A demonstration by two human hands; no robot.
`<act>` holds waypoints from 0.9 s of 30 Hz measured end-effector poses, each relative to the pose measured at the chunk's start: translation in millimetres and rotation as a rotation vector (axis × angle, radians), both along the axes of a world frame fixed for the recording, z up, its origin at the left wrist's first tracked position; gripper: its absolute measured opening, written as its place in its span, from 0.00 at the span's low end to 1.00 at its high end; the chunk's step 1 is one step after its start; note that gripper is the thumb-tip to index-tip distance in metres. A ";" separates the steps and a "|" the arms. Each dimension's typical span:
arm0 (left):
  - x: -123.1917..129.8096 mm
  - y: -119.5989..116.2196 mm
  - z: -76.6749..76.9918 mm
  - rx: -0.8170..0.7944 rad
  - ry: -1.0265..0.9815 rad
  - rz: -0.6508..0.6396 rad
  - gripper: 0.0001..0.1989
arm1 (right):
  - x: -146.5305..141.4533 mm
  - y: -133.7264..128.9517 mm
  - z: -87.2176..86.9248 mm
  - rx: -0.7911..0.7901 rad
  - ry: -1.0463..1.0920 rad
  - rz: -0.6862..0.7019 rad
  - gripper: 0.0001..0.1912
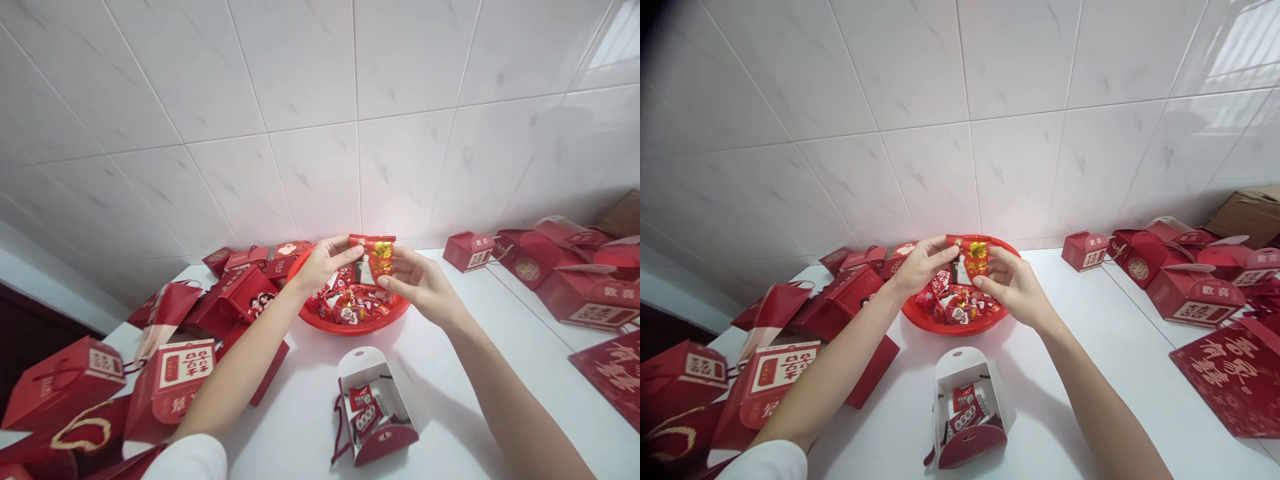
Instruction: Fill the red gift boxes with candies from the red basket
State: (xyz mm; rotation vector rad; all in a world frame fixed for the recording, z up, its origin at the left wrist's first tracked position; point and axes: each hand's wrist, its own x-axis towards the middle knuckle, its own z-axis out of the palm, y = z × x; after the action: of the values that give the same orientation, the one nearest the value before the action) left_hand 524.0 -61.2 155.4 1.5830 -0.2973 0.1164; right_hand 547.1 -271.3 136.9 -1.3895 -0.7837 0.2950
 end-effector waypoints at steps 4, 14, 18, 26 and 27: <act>29.1 43.4 -6.8 0.290 0.070 0.151 0.24 | 2.8 -6.0 2.6 0.035 -0.010 -0.078 0.26; 54.8 87.0 -54.4 1.294 0.403 0.023 0.16 | 4.4 -16.0 7.4 0.032 -0.063 -0.127 0.23; 51.8 90.8 -59.0 1.199 0.378 0.005 0.09 | 7.0 -16.7 6.2 0.009 -0.075 -0.131 0.24; 40.3 78.9 -35.5 0.737 0.139 -0.010 0.18 | 12.5 -17.9 5.4 -0.048 -0.069 -0.173 0.23; 37.7 74.6 -32.7 0.686 0.129 -0.012 0.18 | 12.9 -18.1 5.2 -0.056 -0.077 -0.176 0.24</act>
State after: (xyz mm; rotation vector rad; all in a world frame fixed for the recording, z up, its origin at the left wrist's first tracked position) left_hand 561.7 13.5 122.6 2.2563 -0.2585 -0.1122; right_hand 560.0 -289.4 142.1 -1.5193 -0.7150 0.1279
